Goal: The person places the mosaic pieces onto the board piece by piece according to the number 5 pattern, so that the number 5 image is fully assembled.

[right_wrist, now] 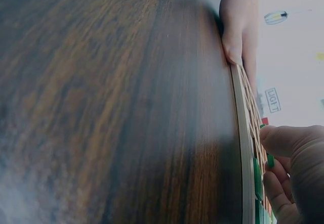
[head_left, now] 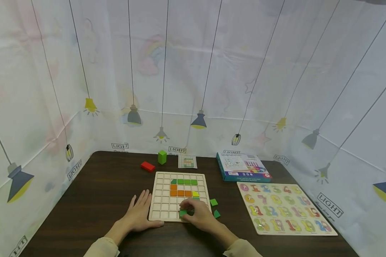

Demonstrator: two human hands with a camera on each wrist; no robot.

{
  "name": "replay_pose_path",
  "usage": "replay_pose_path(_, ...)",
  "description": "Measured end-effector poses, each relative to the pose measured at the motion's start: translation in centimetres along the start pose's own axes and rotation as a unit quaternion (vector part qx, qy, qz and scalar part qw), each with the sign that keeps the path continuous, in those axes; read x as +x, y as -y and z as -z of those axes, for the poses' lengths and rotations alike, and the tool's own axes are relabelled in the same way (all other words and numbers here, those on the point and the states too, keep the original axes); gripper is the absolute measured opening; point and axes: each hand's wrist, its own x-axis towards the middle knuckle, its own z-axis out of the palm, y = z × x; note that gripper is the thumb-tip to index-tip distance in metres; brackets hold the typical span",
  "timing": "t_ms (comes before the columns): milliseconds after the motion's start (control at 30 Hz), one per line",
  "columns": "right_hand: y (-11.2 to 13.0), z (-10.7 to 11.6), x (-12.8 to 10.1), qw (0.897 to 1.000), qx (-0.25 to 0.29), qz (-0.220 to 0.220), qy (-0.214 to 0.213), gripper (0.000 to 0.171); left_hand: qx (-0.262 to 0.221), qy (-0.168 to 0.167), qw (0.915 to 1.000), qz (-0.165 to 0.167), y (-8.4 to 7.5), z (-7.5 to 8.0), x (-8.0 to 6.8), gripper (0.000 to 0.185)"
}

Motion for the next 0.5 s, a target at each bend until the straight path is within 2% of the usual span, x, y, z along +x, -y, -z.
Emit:
replay_pose_path(200, 0.2, -0.2, 0.3, 1.0, -0.008, 0.002, 0.002, 0.028, 0.003, 0.003, 1.0, 0.004, -0.2, 0.2, 0.0, 0.117)
replay_pose_path(500, 0.0, -0.4, 0.4, 1.0, -0.007, 0.003, 0.011, 0.028, 0.014, -0.009, 0.9999, 0.004, 0.7, -0.8, 0.4, 0.122)
